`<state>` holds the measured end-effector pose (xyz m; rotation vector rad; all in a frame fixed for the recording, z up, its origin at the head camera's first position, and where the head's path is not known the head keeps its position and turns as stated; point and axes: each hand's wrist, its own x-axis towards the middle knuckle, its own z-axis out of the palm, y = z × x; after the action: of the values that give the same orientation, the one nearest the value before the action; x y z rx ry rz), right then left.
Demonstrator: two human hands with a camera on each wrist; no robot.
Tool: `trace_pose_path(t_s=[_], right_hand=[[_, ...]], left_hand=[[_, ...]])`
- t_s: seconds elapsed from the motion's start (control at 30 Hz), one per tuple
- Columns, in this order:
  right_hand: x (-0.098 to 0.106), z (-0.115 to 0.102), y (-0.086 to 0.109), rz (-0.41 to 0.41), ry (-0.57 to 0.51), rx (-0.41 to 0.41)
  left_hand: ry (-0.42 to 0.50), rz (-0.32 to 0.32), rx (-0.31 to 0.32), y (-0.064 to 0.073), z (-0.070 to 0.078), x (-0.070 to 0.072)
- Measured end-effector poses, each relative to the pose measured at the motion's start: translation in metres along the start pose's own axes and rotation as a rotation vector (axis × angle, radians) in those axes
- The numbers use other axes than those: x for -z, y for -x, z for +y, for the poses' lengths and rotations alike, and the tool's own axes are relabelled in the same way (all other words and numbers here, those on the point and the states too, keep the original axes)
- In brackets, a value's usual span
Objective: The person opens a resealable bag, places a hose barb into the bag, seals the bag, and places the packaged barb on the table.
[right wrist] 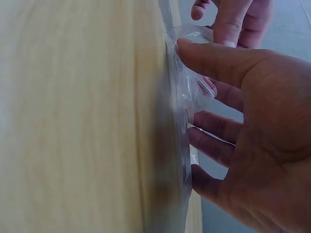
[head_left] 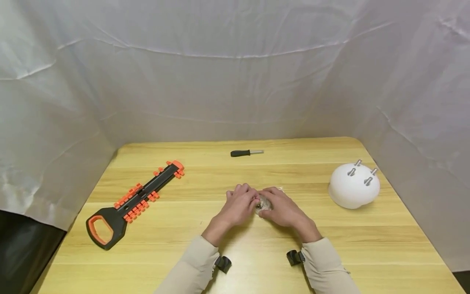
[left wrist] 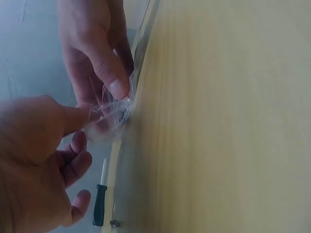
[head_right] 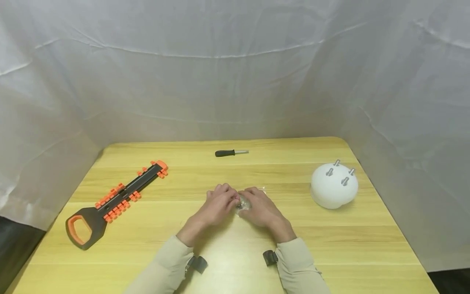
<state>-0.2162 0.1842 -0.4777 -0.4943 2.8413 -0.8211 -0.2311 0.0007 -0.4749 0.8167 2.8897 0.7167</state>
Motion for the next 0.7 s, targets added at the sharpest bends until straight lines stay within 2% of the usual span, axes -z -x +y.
trace_pose_path(t_s=[0.13,0.33,0.7], right_hand=[[0.001,-0.001,-0.001,-0.002,0.001,-0.002],[0.001,-0.002,-0.002,-0.008,0.004,-0.005],[0.000,-0.002,0.000,-0.007,-0.001,-0.012]], left_hand=[[-0.007,0.009,0.013,0.000,0.000,-0.001],[0.071,0.023,0.019,0.003,-0.008,0.002],[0.122,0.077,0.103,0.017,-0.030,0.022]])
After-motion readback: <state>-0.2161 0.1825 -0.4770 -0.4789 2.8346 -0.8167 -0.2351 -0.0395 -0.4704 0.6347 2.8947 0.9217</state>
